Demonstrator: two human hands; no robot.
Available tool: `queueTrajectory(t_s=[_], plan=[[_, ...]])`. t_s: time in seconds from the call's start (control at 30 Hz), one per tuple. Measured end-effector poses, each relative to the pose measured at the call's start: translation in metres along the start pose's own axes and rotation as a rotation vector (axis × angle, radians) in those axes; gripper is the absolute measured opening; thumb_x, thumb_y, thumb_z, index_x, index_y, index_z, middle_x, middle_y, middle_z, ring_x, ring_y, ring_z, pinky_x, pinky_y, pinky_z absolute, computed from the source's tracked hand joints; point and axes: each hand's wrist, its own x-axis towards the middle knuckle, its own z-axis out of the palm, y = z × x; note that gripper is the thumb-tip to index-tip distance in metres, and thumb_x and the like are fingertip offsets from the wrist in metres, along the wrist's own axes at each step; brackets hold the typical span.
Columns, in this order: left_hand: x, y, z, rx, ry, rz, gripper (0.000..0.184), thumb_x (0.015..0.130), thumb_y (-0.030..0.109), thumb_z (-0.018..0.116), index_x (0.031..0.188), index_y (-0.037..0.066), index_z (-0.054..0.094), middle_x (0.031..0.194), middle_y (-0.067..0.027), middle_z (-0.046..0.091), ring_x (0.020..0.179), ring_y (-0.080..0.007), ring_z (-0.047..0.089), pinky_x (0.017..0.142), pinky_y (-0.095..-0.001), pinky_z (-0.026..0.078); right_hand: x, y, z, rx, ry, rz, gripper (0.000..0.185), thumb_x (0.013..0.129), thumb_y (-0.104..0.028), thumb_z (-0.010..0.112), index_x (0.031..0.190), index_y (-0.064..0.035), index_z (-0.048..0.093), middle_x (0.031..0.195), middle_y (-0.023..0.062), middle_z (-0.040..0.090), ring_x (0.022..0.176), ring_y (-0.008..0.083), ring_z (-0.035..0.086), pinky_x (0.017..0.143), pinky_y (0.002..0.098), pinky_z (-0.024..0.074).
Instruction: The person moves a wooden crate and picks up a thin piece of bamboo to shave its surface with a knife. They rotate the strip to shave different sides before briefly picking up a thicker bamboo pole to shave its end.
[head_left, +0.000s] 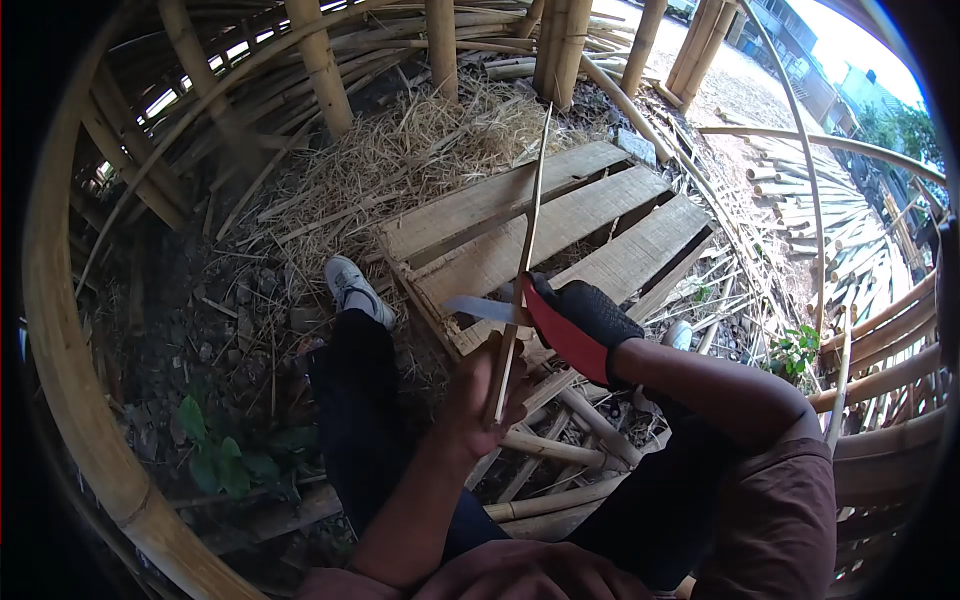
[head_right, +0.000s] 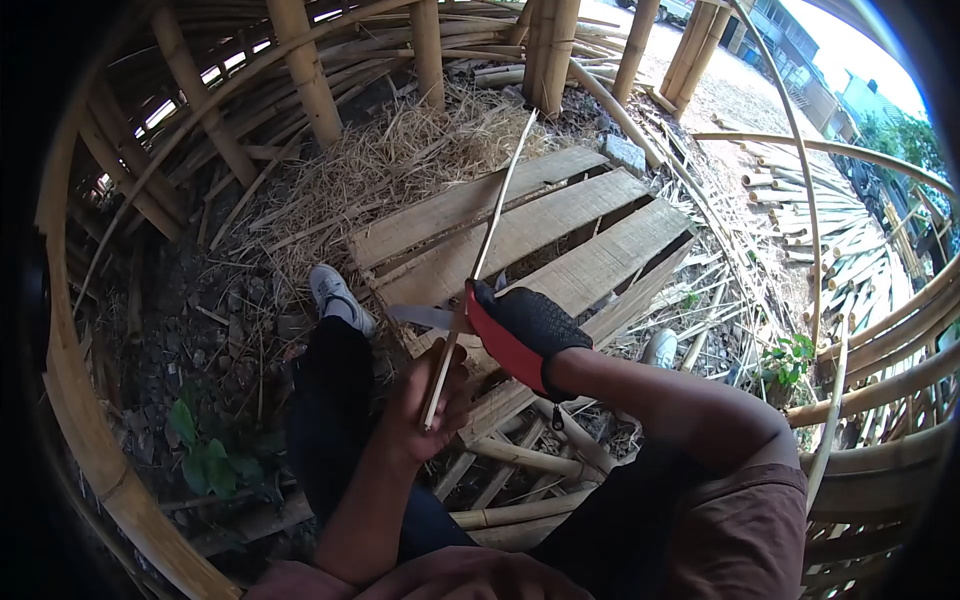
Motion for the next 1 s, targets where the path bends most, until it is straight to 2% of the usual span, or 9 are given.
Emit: queueTrajectory(t_s=[0.07,0.2,0.27,0.43,0.63,0.73,0.83,0.87,1.0], plan=[[0.0,-0.003,0.0,0.086,0.038,0.036,0.033,0.104,0.036,0.034,0.085,0.015,0.053,0.046,0.0021,0.041,0.028,-0.0098,0.032,0.03,-0.0234,0.024,0.002,-0.008,-0.017,0.144,-0.043,0.206,0.072,0.097,-0.057,0.025,0.089,0.0039,0.062,0.084,0.0276,0.063,0.085,0.0438,0.061,0.081,0.0466,0.0451],[0.002,-0.005,-0.003,0.038,-0.012,0.037,0.032,0.103,0.037,0.037,0.088,0.015,0.054,0.048,0.0025,0.041,0.03,-0.0091,0.033,0.031,-0.0237,0.024,-0.005,-0.001,0.01,0.012,0.07,0.011,0.073,0.097,-0.06,0.026,0.07,-0.0016,0.061,0.058,0.0129,0.056,0.059,0.0248,0.059,0.065,0.0386,0.046],[-0.001,-0.006,0.006,0.156,0.206,0.064,0.031,0.101,0.037,0.04,0.088,0.014,0.054,0.05,0.0037,0.039,0.034,-0.0077,0.034,0.031,-0.0235,0.025,0.003,0.004,-0.001,0.065,0.038,0.078,0.073,0.097,-0.06,0.027,0.072,-0.0013,0.063,0.061,0.0141,0.059,0.062,0.0272,0.061,0.067,0.0399,0.0469],[0.003,-0.01,-0.003,0.215,0.125,0.123,0.029,0.101,0.037,0.042,0.087,0.014,0.053,0.054,0.005,0.039,0.036,-0.0067,0.034,0.032,-0.0227,0.026,-0.007,0.001,0.01,0.036,-0.043,0.045,0.069,0.097,-0.058,0.031,0.066,-0.0035,0.06,0.054,0.0094,0.054,0.055,0.0228,0.058,0.064,0.0383,0.0467],[-0.001,-0.006,-0.005,0.187,0.056,0.104,0.028,0.099,0.038,0.043,0.086,0.015,0.053,0.059,0.0042,0.042,0.041,-0.007,0.038,0.035,-0.023,0.03,-0.004,0.0,-0.008,0.161,0.001,0.127,0.071,0.098,-0.057,0.029,0.082,-0.0006,0.069,0.06,0.0164,0.061,0.063,0.0302,0.065,0.062,0.04,0.0491],[0.0,-0.004,-0.003,0.158,0.061,0.104,0.027,0.101,0.037,0.042,0.087,0.016,0.052,0.055,0.0054,0.039,0.037,-0.0058,0.034,0.033,-0.0228,0.028,-0.009,0.021,0.03,-0.176,0.126,-0.257,0.07,0.1,-0.054,0.028,0.073,-0.0021,0.065,0.055,0.0114,0.055,0.057,0.0209,0.062,0.058,0.0378,0.0478],[-0.002,-0.009,0.0,0.164,0.149,0.094,0.027,0.101,0.038,0.043,0.087,0.017,0.052,0.056,0.0054,0.039,0.037,-0.0059,0.034,0.032,-0.0226,0.027,-0.009,-0.002,-0.01,0.16,-0.055,0.134,0.068,0.1,-0.052,0.029,0.078,0.0002,0.067,0.058,0.0167,0.059,0.067,0.0289,0.066,0.061,0.042,0.0488],[-0.002,-0.008,0.002,0.137,0.146,0.094,0.028,0.101,0.039,0.043,0.087,0.017,0.053,0.056,0.0052,0.04,0.036,-0.006,0.035,0.032,-0.0225,0.027,-0.01,-0.008,-0.019,0.06,-0.085,0.101,0.06,0.1,-0.049,0.025,0.099,-0.0009,0.061,0.085,0.0255,0.065,0.079,0.0403,0.064,0.076,0.0479,0.0474],[-0.014,-0.002,0.001,0.142,0.077,0.068,0.031,0.102,0.04,0.038,0.088,0.016,0.053,0.051,0.0047,0.041,0.034,-0.0073,0.036,0.032,-0.0236,0.026,-0.015,-0.004,0.0,-0.038,-0.033,-0.014,0.063,0.1,-0.051,0.026,0.087,-0.0001,0.062,0.074,0.0202,0.063,0.068,0.0339,0.061,0.07,0.0443,0.0468]])
